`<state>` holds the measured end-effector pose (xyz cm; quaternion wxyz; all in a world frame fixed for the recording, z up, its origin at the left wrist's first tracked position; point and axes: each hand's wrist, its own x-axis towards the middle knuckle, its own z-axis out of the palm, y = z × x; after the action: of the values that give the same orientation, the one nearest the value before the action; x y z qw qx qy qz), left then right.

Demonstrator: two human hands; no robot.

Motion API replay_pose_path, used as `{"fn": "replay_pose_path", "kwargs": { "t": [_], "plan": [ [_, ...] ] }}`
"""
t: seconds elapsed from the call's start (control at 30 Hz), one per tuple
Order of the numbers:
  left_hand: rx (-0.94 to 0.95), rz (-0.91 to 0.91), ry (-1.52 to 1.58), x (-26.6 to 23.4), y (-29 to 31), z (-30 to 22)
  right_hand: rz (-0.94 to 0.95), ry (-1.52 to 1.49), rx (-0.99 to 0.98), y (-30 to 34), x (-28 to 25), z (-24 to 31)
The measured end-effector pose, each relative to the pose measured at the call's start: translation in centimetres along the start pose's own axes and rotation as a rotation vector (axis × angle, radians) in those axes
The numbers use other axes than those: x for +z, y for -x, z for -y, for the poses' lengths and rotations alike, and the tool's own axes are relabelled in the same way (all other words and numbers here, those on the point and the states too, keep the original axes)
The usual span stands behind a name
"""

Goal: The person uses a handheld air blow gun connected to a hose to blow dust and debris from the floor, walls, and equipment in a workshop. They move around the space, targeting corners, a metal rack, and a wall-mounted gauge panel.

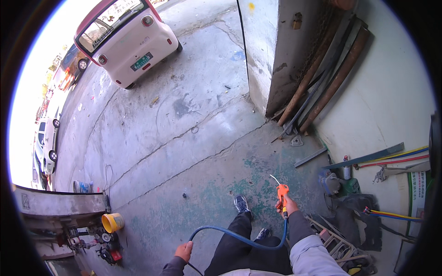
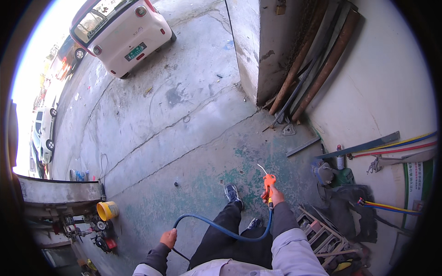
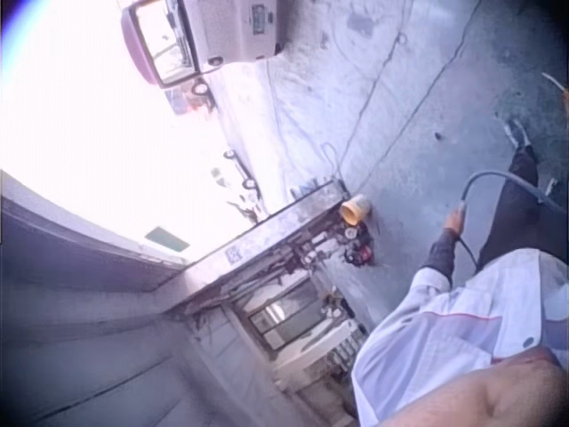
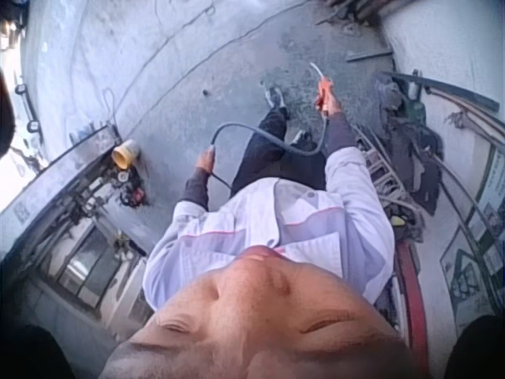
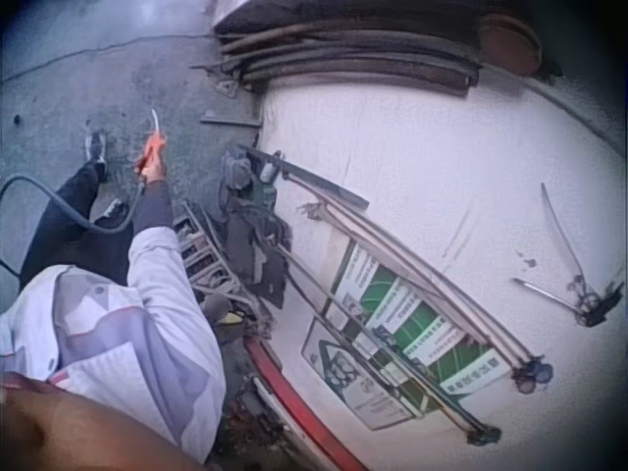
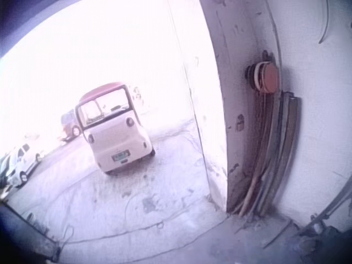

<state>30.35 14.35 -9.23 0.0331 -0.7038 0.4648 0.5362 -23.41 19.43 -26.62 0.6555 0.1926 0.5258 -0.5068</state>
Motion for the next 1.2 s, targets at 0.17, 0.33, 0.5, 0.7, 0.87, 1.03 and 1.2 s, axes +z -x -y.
{"fn": "replay_pose_path", "kwargs": {
  "t": [0.17, 0.33, 0.5, 0.7, 0.87, 1.03, 1.2],
  "plan": [
    [-0.063, -0.012, 0.039, -4.3, -3.7, -5.1, 0.007, 0.009, 0.067, -4.2, 7.3, 0.8],
    [-0.032, 0.013, 0.028, -6.4, -6.8, -9.7, 0.102, 0.001, 0.099, -6.8, 11.4, 1.7],
    [0.063, 0.089, -0.141, -5.4, -9.1, -14.3, 0.032, 0.218, 0.074, -7.4, 8.7, 4.9],
    [0.063, 0.104, -0.093, -1.8, -8.0, -19.5, -0.156, -0.108, -0.080, -5.5, -0.9, 12.9],
    [0.034, 0.170, -0.002, 2.4, -5.6, -22.2, -0.064, -0.084, -0.122, -4.5, -3.3, 18.6],
    [0.012, 0.169, -0.008, 6.1, -4.0, -24.2, 0.047, -0.037, -0.167, -3.6, -3.5, 23.7],
    [0.032, 0.140, -0.046, 8.7, -3.8, -25.9, 0.061, -0.067, -0.090, -1.9, -4.5, 28.4]
  ]
}}
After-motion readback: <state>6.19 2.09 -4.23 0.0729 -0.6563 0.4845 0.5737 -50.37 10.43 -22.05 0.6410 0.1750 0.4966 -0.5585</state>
